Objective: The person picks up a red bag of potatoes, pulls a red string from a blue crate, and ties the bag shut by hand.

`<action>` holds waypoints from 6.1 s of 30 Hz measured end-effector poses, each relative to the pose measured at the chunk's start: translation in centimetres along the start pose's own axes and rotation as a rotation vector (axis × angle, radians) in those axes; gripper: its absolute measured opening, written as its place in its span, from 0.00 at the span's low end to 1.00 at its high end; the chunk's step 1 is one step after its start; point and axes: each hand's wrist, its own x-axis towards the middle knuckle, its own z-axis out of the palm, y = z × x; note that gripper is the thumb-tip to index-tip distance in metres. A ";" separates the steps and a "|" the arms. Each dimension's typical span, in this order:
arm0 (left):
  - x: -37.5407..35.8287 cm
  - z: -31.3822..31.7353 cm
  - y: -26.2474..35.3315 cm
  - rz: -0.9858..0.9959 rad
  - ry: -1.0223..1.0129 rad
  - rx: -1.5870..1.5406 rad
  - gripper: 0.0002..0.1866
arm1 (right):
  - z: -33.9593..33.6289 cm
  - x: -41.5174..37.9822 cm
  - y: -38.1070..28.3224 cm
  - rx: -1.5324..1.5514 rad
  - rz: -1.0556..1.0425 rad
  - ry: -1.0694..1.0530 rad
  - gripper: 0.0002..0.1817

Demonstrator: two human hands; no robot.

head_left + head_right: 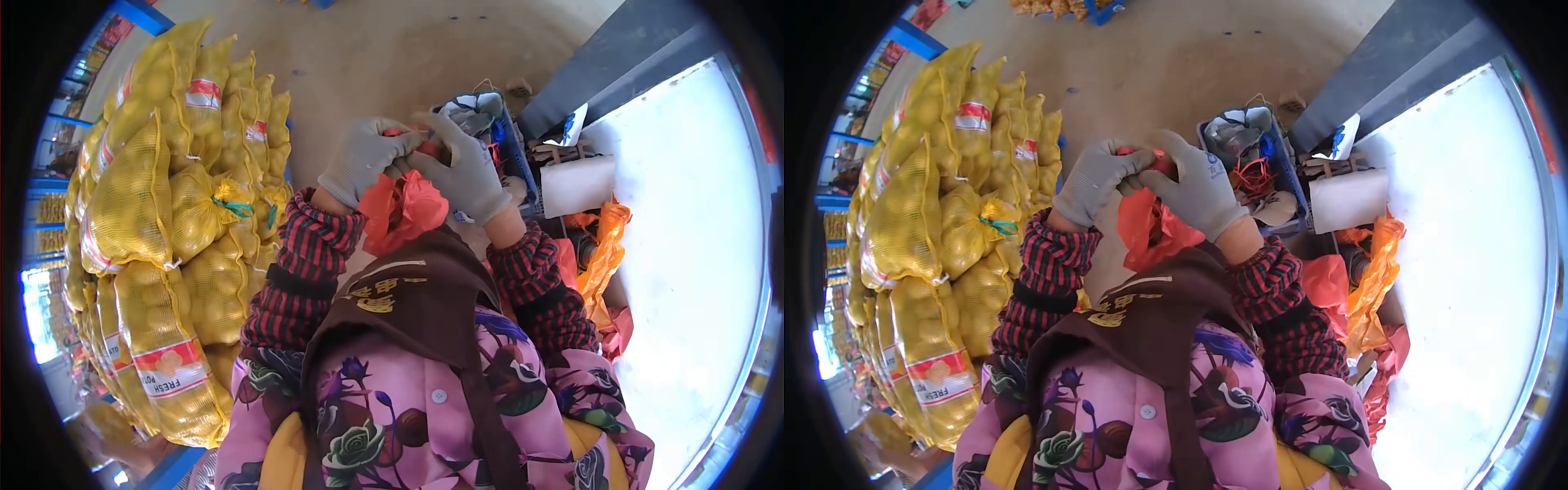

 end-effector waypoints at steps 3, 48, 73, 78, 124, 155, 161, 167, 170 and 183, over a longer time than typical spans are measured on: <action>0.3 -0.7 -0.2 -0.035 -0.048 -0.015 0.14 | 0.4 0.4 1.4 -0.075 -0.097 -0.037 0.23; 11.3 9.4 -29.5 -0.348 0.101 0.181 0.26 | 4.1 -6.7 23.1 0.331 0.877 0.162 0.07; 10.9 7.4 -29.8 -0.707 -0.177 -0.887 0.13 | 9.4 -5.4 26.7 0.554 1.096 0.136 0.07; 11.6 8.4 -27.4 -0.677 -0.191 -0.938 0.12 | 9.2 -5.4 27.3 0.657 1.106 0.177 0.07; 11.5 6.3 -26.3 -0.726 -0.156 -0.856 0.15 | 6.9 -5.1 25.3 0.122 0.858 -0.092 0.09; 9.4 10.2 -22.4 0.096 -0.147 0.644 0.25 | 11.3 -4.0 26.5 0.699 0.985 -0.070 0.19; 9.1 8.3 -26.0 -0.588 0.169 -0.204 0.14 | 11.1 -4.6 27.8 0.828 1.186 0.004 0.10; 11.9 8.5 -26.4 -0.591 0.179 -0.421 0.07 | 11.3 -4.5 27.4 0.821 1.150 0.035 0.08; 11.0 8.0 -26.3 -0.639 0.273 -0.452 0.05 | 10.9 -5.1 27.3 0.652 1.075 -0.100 0.13; 4.3 2.5 -23.9 -0.570 0.402 -0.493 0.16 | 12.3 -3.3 20.2 0.279 0.655 -0.480 0.13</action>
